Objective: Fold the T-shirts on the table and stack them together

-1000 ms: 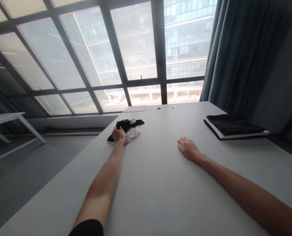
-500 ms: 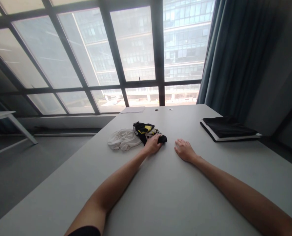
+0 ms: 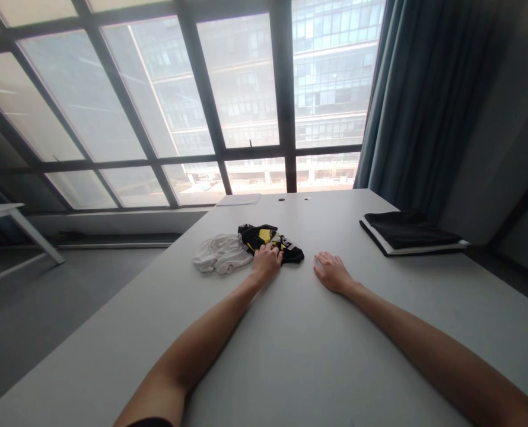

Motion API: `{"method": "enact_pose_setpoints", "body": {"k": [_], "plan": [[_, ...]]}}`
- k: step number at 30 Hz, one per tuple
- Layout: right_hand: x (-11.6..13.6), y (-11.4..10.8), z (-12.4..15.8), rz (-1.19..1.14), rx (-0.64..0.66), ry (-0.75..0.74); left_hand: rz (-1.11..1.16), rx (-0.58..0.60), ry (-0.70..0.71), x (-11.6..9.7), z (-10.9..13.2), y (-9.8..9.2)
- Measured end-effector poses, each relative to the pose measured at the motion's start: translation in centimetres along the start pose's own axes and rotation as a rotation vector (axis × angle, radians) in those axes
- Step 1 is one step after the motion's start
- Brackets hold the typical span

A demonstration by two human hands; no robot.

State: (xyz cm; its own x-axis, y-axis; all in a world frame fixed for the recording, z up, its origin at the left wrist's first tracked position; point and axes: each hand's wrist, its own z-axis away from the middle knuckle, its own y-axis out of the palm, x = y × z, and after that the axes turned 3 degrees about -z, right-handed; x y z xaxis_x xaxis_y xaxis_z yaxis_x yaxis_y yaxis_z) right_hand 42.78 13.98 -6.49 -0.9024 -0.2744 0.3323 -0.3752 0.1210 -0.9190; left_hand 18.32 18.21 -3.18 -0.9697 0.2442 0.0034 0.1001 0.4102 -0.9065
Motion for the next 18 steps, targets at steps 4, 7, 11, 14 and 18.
{"method": "enact_pose_setpoints", "body": {"k": [4,7,11,14,18], "plan": [[0.0,0.0,-0.1,-0.031,-0.027,0.002,0.070,0.036,0.099,-0.3,0.6,0.8],[-0.2,0.0,-0.4,-0.087,-0.142,-0.022,0.197,0.053,0.225,-0.7,0.7,1.3],[-0.6,-0.1,-0.6,-0.156,-0.306,-0.135,0.374,0.110,0.454,-1.3,0.9,2.0],[-0.7,-0.3,-0.5,-0.173,-0.313,-0.236,0.508,0.113,0.585,-1.7,1.1,2.5],[-0.5,-0.4,0.0,-0.164,-0.213,-0.327,0.596,0.030,0.634,-1.6,0.6,1.7]]}}
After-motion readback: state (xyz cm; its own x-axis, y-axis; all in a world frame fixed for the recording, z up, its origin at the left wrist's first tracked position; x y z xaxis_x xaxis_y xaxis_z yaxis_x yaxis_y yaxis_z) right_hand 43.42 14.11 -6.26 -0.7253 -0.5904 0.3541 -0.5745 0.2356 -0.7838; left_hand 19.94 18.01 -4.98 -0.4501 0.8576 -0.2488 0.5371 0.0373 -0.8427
